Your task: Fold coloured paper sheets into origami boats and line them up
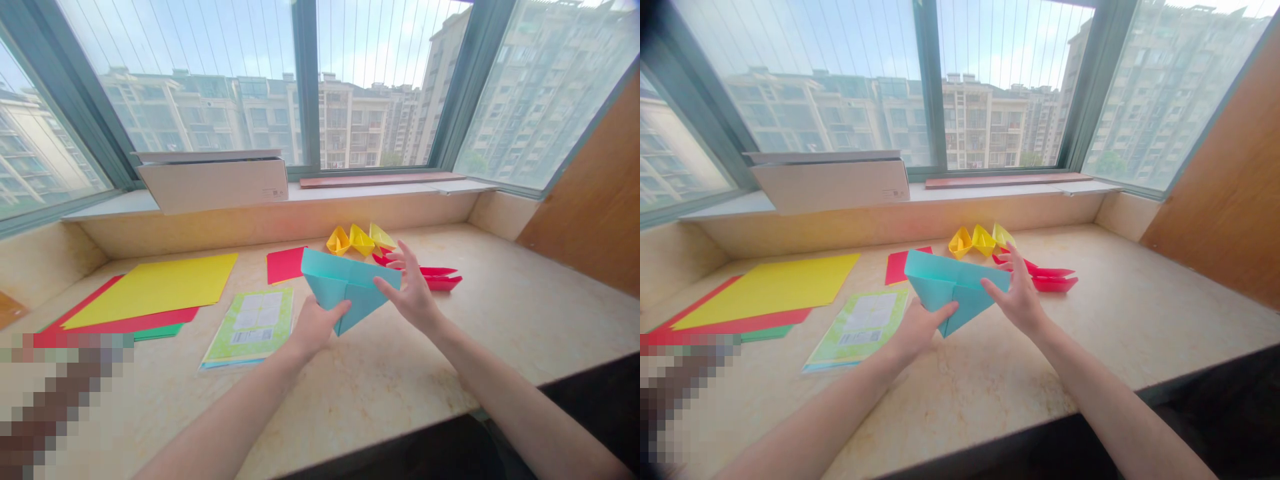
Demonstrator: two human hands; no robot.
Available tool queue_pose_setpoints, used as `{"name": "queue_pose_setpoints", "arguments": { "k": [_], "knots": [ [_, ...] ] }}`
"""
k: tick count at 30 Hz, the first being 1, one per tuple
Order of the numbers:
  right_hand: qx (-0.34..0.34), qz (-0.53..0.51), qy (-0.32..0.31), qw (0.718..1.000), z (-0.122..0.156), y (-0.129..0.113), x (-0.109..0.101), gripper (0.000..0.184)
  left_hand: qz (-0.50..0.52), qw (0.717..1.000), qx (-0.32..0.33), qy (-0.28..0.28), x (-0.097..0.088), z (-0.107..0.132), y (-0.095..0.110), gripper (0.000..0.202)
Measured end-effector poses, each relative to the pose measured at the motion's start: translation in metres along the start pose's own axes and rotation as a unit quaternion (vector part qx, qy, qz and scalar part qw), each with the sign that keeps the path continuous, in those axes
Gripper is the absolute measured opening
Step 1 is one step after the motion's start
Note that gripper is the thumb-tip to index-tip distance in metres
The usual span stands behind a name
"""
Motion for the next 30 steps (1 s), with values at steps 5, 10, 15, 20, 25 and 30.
{"name": "queue_pose_setpoints", "arguments": {
  "k": [5, 10, 15, 20, 25, 30],
  "knots": [
    [-0.101, 0.114, -0.058, 0.987, 0.003, -0.012, 0.009, 0.052, -0.064, 0.997, 0.002, -0.030, 0.005, 0.003, 0.001, 0.028],
    [-0.142, 0.185, -0.088, 0.968, 0.010, -0.021, 0.022, 0.038, -0.059, 0.998, 0.028, -0.004, 0.007, 0.008, 0.009, 0.028],
    [-0.154, 0.194, -0.084, 0.965, 0.013, -0.032, 0.024, 0.037, -0.020, 1.000, -0.001, 0.003, 0.009, 0.010, 0.001, 0.025],
    [-0.156, 0.179, -0.036, 0.971, 0.016, -0.036, 0.017, 0.035, 0.040, 0.999, -0.012, 0.006, 0.008, 0.004, -0.005, 0.024],
    [-0.129, 0.170, 0.011, 0.977, 0.018, -0.034, 0.010, 0.025, 0.024, 0.999, -0.005, 0.024, 0.002, 0.002, -0.003, 0.028],
    [-0.114, 0.161, -0.017, 0.980, 0.017, -0.031, 0.015, 0.027, 0.006, 1.000, 0.016, 0.023, 0.000, 0.004, 0.005, 0.030]
  ]
}}
Point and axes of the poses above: each hand's wrist, its own z-axis away from the middle knuckle, its own x-axis out of the palm, y = z × x, the point moved 9 cm from there along -z, towards the middle knuckle, and after that the axes turned 3 degrees about z, right-handed, at the moved point
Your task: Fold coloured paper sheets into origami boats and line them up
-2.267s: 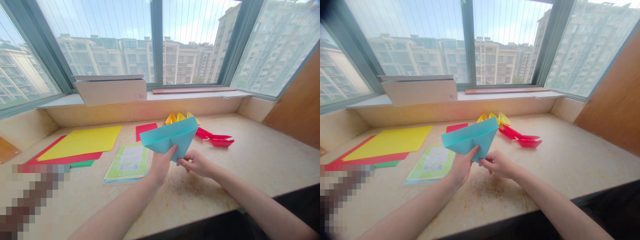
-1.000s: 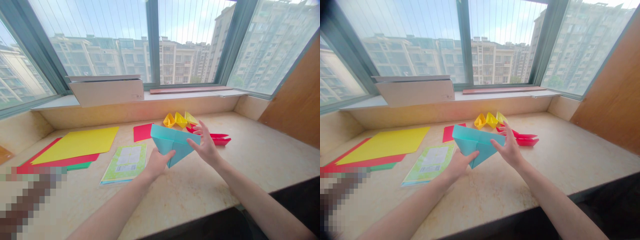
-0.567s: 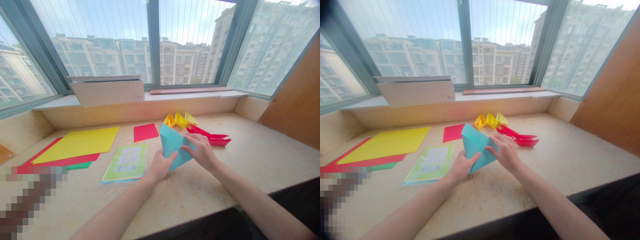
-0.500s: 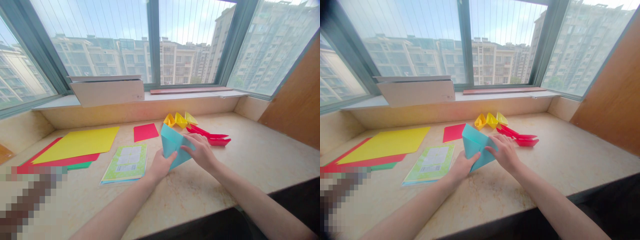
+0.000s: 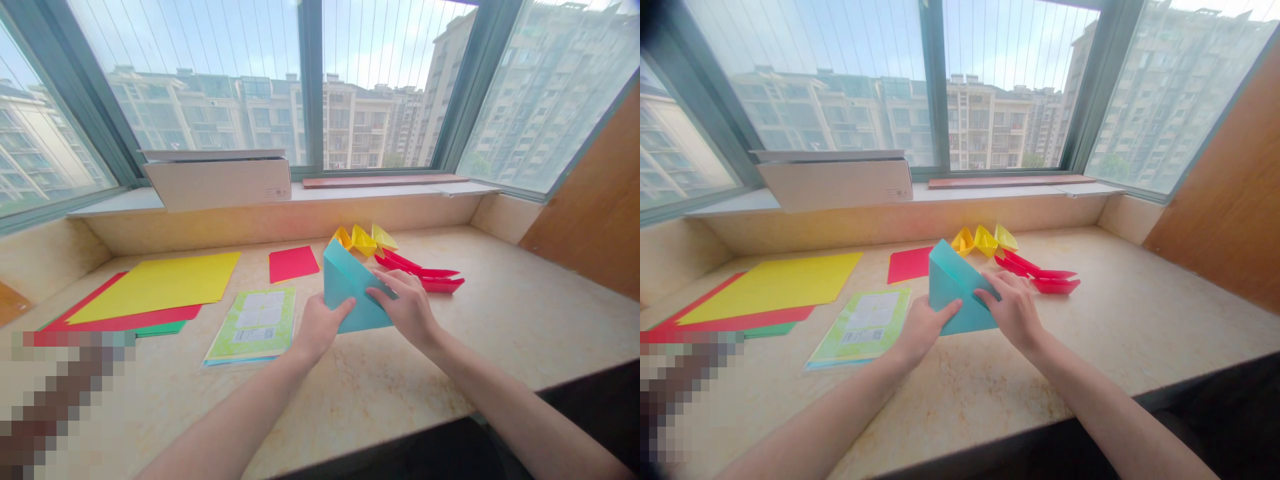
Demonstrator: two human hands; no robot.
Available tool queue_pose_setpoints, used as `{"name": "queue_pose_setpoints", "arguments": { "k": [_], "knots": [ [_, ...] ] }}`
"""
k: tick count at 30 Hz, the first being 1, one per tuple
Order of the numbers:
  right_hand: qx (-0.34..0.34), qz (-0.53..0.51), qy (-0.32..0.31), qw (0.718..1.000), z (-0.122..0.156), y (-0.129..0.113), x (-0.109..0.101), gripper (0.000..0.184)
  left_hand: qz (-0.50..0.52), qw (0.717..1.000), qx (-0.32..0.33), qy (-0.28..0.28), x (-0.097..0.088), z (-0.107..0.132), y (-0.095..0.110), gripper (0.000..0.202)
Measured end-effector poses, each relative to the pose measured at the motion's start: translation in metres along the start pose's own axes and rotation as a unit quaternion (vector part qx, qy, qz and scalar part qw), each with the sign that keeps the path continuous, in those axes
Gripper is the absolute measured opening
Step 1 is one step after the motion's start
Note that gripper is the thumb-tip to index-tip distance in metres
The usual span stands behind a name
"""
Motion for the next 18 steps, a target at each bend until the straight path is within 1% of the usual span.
{"name": "queue_pose_setpoints", "arguments": {
  "k": [3, 9, 12, 18],
  "knots": [
    [-0.014, -0.012, -0.023, 1.000, -0.0001, -0.0019, 0.0042, 0.029, 0.013, 1.000, 0.005, -0.007, 0.0001, -0.0002, 0.0015, 0.032],
    [-0.042, -0.007, -0.012, 0.999, 0.0005, -0.0054, 0.0033, 0.030, 0.025, 1.000, 0.002, -0.019, 0.0021, -0.0007, -0.0012, 0.036],
    [-0.046, -0.006, -0.013, 0.999, 0.0010, -0.0063, 0.0036, 0.029, 0.020, 1.000, -0.001, -0.011, 0.0020, 0.0000, -0.0025, 0.037],
    [-0.049, -0.002, -0.004, 0.999, 0.0006, -0.0081, 0.0014, 0.028, 0.007, 1.000, 0.001, 0.010, -0.0002, 0.0005, -0.0026, 0.032]
  ]
}}
Point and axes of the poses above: each hand's wrist, its own z-axis away from the middle knuckle, its own x-axis out of the palm, y = z × x, the point moved 9 cm from there along -z, towards the middle knuckle, and after that the axes turned 3 degrees about z, right-handed, at the moved point
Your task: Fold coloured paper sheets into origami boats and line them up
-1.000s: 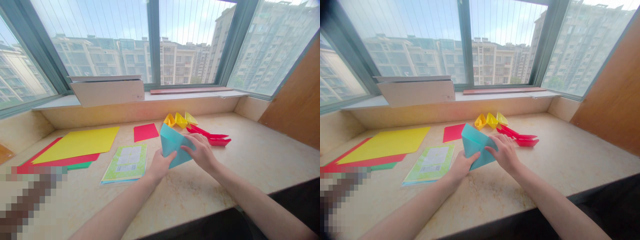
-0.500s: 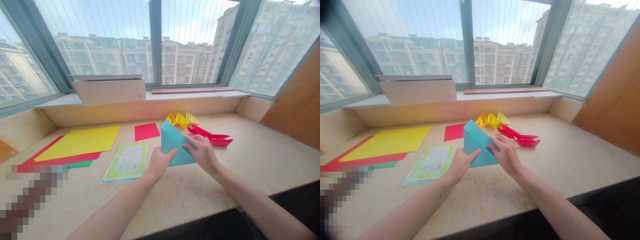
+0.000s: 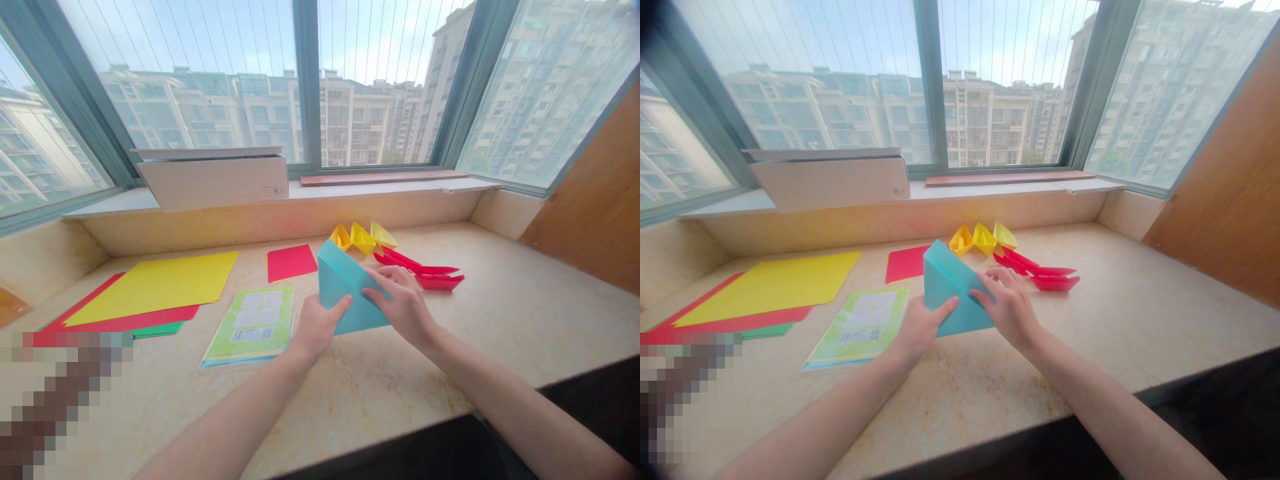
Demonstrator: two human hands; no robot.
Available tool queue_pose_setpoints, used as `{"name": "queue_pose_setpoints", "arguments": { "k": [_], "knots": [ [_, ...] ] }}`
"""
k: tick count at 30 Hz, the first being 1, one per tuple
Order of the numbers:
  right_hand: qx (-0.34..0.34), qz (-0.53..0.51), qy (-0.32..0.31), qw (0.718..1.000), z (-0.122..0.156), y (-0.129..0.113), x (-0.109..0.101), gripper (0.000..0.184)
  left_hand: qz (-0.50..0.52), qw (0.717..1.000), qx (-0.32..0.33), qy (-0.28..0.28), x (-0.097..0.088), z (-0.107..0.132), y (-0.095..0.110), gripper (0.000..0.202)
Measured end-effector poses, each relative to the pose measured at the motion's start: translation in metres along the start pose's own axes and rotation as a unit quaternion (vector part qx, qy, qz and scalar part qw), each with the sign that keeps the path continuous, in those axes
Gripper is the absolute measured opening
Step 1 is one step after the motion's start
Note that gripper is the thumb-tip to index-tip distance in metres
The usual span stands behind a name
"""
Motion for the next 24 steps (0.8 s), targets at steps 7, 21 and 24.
{"name": "queue_pose_setpoints", "arguments": {
  "k": [7, 21, 24],
  "knots": [
    [-0.002, 0.011, -0.008, 1.000, 0.000, -0.006, -0.003, 0.024, -0.025, 1.000, 0.009, 0.015, -0.004, -0.003, -0.002, 0.030],
    [0.045, -0.109, -0.018, 0.993, 0.001, -0.003, 0.003, 0.033, -0.123, 0.988, 0.093, 0.003, -0.003, -0.003, 0.014, 0.023],
    [0.066, -0.109, -0.024, 0.992, 0.002, 0.002, 0.006, 0.044, -0.176, 0.977, 0.119, 0.005, 0.000, 0.001, 0.020, 0.026]
  ]
}}
Point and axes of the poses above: each hand's wrist, its own z-axis away from the middle knuckle, its own x-axis out of the palm, y = z × x, the point moved 9 cm from there along -z, towards the middle knuckle, and after that the axes turned 3 degrees about z, right-handed, at the moved point
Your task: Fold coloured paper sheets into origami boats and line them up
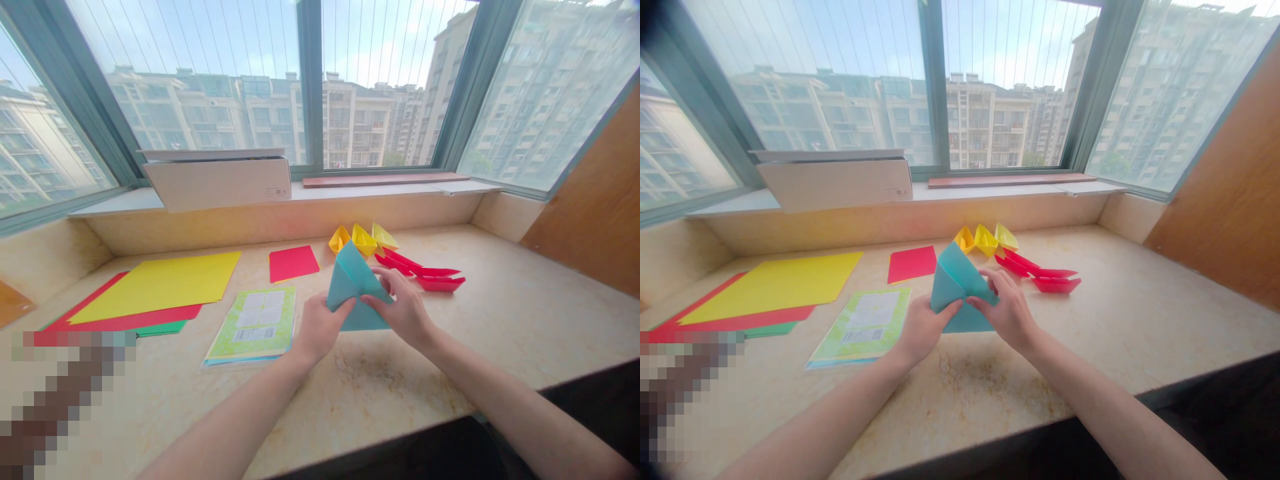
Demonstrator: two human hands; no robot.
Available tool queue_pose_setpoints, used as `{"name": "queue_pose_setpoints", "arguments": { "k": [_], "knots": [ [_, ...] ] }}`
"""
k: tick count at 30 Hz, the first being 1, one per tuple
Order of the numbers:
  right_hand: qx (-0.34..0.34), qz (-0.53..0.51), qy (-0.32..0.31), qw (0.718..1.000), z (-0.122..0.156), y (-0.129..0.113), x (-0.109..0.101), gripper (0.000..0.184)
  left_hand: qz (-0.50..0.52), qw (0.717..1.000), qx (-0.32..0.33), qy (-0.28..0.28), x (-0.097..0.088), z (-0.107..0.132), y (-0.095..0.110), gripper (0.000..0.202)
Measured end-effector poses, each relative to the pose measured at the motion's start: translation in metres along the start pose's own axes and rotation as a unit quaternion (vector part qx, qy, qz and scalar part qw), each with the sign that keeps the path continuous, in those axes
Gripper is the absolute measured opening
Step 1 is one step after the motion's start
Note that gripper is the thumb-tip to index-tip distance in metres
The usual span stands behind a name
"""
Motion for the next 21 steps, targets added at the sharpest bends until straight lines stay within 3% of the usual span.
{"name": "queue_pose_setpoints", "arguments": {
  "k": [9, 21],
  "knots": [
    [-0.010, 0.050, 0.034, 0.998, 0.006, -0.008, -0.004, 0.048, -0.031, 0.999, 0.030, -0.005, 0.003, 0.003, 0.006, 0.028],
    [-0.099, 0.045, 0.055, 0.993, 0.011, -0.026, -0.004, 0.050, 0.005, 0.999, -0.051, -0.009, 0.005, 0.004, -0.003, 0.031]
  ]
}}
Point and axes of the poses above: each hand's wrist, its own z-axis away from the middle knuckle, its own x-axis out of the palm, y = z × x, the point moved 9 cm from there along -z, towards the middle knuckle, and after that the axes turned 3 degrees about z, right-handed, at the moved point
